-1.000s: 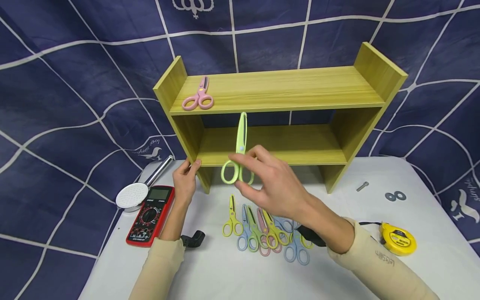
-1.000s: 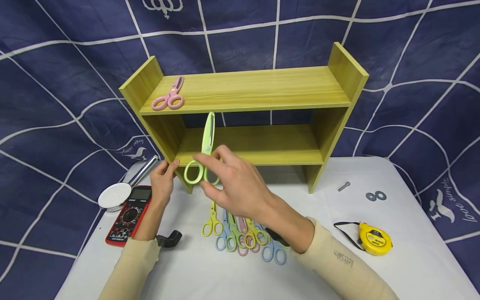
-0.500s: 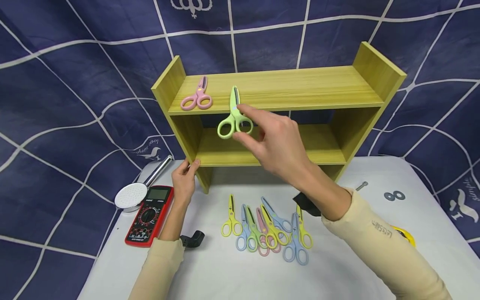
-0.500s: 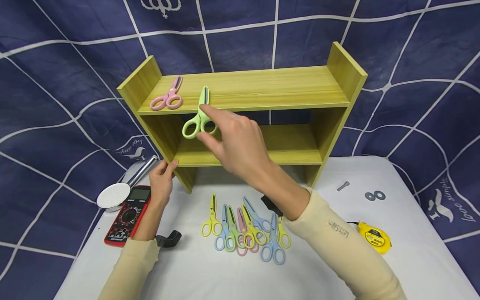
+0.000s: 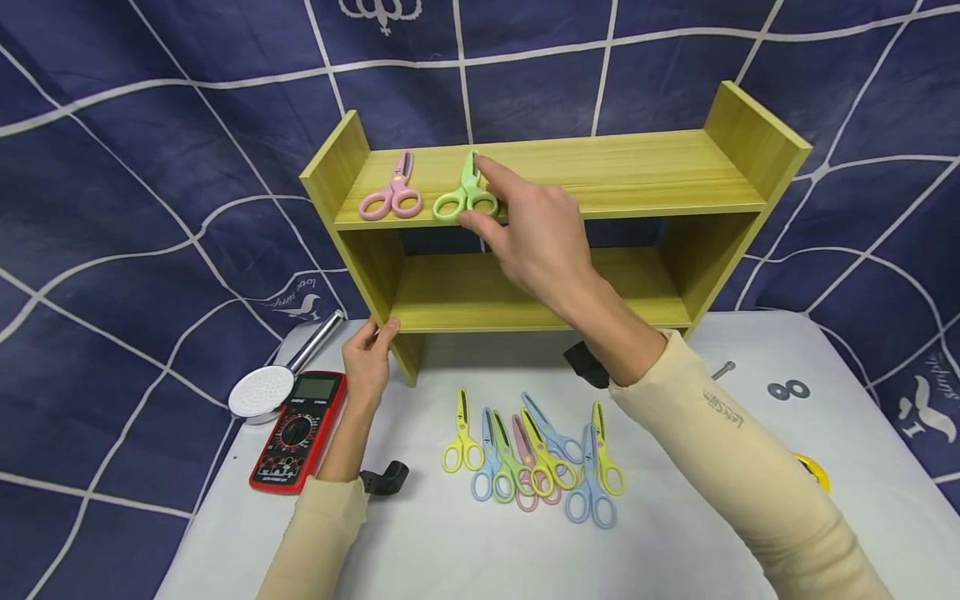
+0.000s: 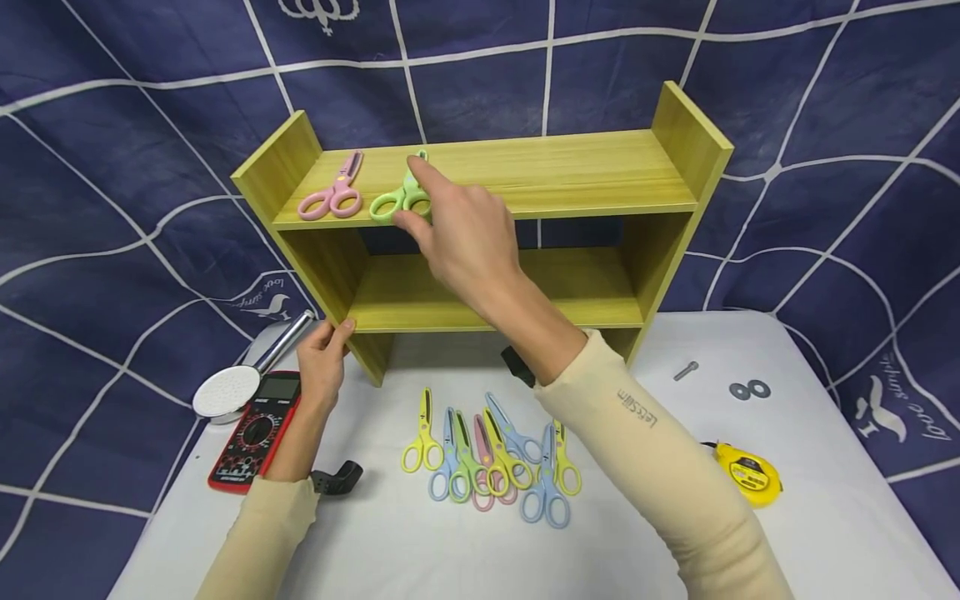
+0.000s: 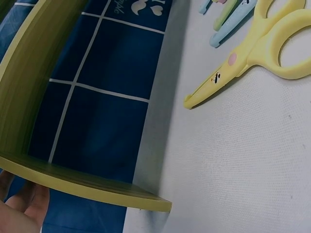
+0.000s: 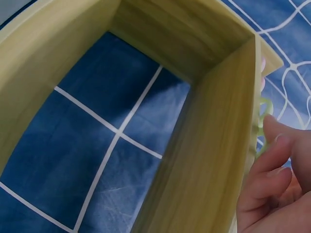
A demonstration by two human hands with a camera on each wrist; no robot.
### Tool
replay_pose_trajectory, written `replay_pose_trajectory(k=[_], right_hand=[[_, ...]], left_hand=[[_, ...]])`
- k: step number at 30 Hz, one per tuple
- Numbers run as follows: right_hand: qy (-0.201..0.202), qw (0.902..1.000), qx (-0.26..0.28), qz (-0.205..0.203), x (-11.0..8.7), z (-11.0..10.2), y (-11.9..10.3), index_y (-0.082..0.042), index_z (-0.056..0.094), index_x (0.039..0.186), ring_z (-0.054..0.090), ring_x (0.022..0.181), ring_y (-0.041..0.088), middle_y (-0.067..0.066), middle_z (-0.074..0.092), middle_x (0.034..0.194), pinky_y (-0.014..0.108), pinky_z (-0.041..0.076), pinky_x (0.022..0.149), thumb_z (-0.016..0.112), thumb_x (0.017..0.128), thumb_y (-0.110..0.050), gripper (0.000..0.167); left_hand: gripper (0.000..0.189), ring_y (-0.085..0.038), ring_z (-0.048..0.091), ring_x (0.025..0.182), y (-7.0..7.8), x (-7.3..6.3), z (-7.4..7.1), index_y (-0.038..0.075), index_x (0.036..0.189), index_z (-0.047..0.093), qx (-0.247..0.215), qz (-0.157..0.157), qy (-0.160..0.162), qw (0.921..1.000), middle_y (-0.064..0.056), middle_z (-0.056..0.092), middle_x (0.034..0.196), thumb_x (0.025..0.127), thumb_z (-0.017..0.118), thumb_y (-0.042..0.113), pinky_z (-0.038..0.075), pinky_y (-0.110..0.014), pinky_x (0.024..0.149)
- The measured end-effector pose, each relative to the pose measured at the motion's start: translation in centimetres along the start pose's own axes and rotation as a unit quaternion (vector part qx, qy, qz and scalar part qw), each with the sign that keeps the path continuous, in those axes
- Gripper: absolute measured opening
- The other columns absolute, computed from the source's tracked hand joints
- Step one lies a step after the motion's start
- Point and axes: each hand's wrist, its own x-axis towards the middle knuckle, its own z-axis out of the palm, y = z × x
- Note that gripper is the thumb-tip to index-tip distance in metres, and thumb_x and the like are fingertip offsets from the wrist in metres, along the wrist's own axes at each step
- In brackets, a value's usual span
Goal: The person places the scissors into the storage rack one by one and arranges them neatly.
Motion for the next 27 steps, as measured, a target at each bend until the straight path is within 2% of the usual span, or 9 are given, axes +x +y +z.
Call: replay_pose_trajectory(k=[6, 10, 12, 15, 17, 19, 21, 25, 27], right_hand=[[-0.004, 0.9999, -0.015, -0.004, 0.1, 0.1, 0.1, -0.011, 0.059, 0.135, 0.049, 0.06, 0.023, 0.004, 0.067, 0.081, 0.038, 0.039, 0.059, 0.073, 0.09, -0.035, 0.052], [0.046, 0.9984, 0.019, -0.028, -1.0, 0.7, 0.7, -0.007, 0.063, 0.13, 0.061, 0.07, 0.023, 0.007, 0.071, 0.092, 0.039, 0.047, 0.065, 0.074, 0.09, -0.031, 0.048], [0.1, 0.992, 0.04, -0.066, -1.9, 1.2, 1.1, -0.004, 0.067, 0.122, 0.064, 0.073, 0.022, 0.009, 0.071, 0.101, 0.038, 0.05, 0.064, 0.074, 0.091, -0.026, 0.039], [0.181, 0.9713, 0.077, -0.134, -3.8, 2.2, 1.5, 0.002, 0.07, 0.107, 0.062, 0.066, 0.017, 0.013, 0.069, 0.105, 0.034, 0.05, 0.055, 0.071, 0.09, -0.014, 0.023], [0.201, 0.9598, 0.104, -0.165, -5.3, 3.0, 1.7, 0.004, 0.069, 0.102, 0.053, 0.057, 0.015, 0.016, 0.066, 0.102, 0.028, 0.045, 0.049, 0.069, 0.089, -0.007, 0.017], [0.186, 0.9563, 0.148, -0.171, -7.3, 4.1, 1.8, 0.005, 0.069, 0.101, 0.05, 0.054, 0.014, 0.016, 0.064, 0.1, 0.024, 0.043, 0.047, 0.069, 0.087, -0.003, 0.016], [0.14, 0.9607, 0.186, -0.151, -9.8, 5.6, 2.0, 0.005, 0.069, 0.101, 0.05, 0.055, 0.014, 0.015, 0.063, 0.1, 0.021, 0.042, 0.048, 0.07, 0.086, -0.002, 0.016], [-0.017, 0.971, 0.234, -0.044, -15.8, 9.2, 2.6, 0.0, 0.069, 0.104, 0.046, 0.057, 0.006, 0.007, 0.063, 0.1, 0.018, 0.041, 0.05, 0.074, 0.086, -0.006, 0.02], [-0.1, 0.968, 0.229, 0.018, -18.7, 10.7, 3.0, -0.003, 0.07, 0.107, 0.045, 0.058, 0.004, 0.003, 0.063, 0.101, 0.019, 0.042, 0.052, 0.075, 0.086, -0.01, 0.022]], left_hand=[[0.035, -0.004, 0.064, 0.094, -0.1, -0.1, 0.1, -0.004, 0.128, 0.061, -0.008, 0.006, -0.002, 1.0, -0.02, 0.059, 0.132, 0.095, 0.065, 0.006, 0.05, -0.02, 0.086], [0.035, -0.004, 0.065, 0.095, -0.2, -0.2, 0.2, -0.005, 0.128, 0.061, -0.012, 0.01, -0.002, 0.9999, -0.021, 0.058, 0.132, 0.094, 0.065, 0.005, 0.051, -0.021, 0.086], [0.035, -0.004, 0.065, 0.096, -0.3, -0.2, 0.3, -0.004, 0.128, 0.061, -0.007, 0.011, -0.001, 0.9999, -0.02, 0.059, 0.13, 0.094, 0.065, 0.005, 0.051, -0.021, 0.086], [0.036, -0.004, 0.064, 0.096, -0.3, -0.3, 0.3, -0.003, 0.128, 0.062, 0.003, 0.013, -0.001, 0.9999, -0.018, 0.06, 0.13, 0.094, 0.065, 0.007, 0.051, -0.021, 0.085], [0.036, -0.004, 0.064, 0.096, -0.3, -0.3, 0.2, -0.002, 0.129, 0.062, 0.007, 0.01, 0.0, 0.9999, -0.017, 0.06, 0.13, 0.094, 0.065, 0.008, 0.051, -0.022, 0.086], [0.036, -0.004, 0.064, 0.095, -0.2, -0.3, 0.2, -0.001, 0.129, 0.062, 0.01, 0.009, 0.001, 0.9999, -0.016, 0.06, 0.13, 0.094, 0.065, 0.008, 0.051, -0.022, 0.085], [0.035, -0.004, 0.064, 0.095, -0.2, -0.2, 0.2, -0.002, 0.128, 0.062, 0.009, 0.011, 0.004, 0.9999, -0.016, 0.061, 0.13, 0.094, 0.065, 0.007, 0.051, -0.021, 0.085], [0.035, -0.004, 0.064, 0.095, -0.2, 0.0, 0.3, -0.004, 0.127, 0.062, -0.003, 0.014, 0.007, 0.9999, -0.018, 0.059, 0.131, 0.094, 0.064, 0.005, 0.05, -0.021, 0.086], [0.034, -0.006, 0.064, 0.097, -0.2, 0.0, 0.3, -0.005, 0.127, 0.062, -0.01, 0.012, 0.006, 0.9999, -0.018, 0.058, 0.132, 0.094, 0.064, 0.004, 0.05, -0.022, 0.087]])
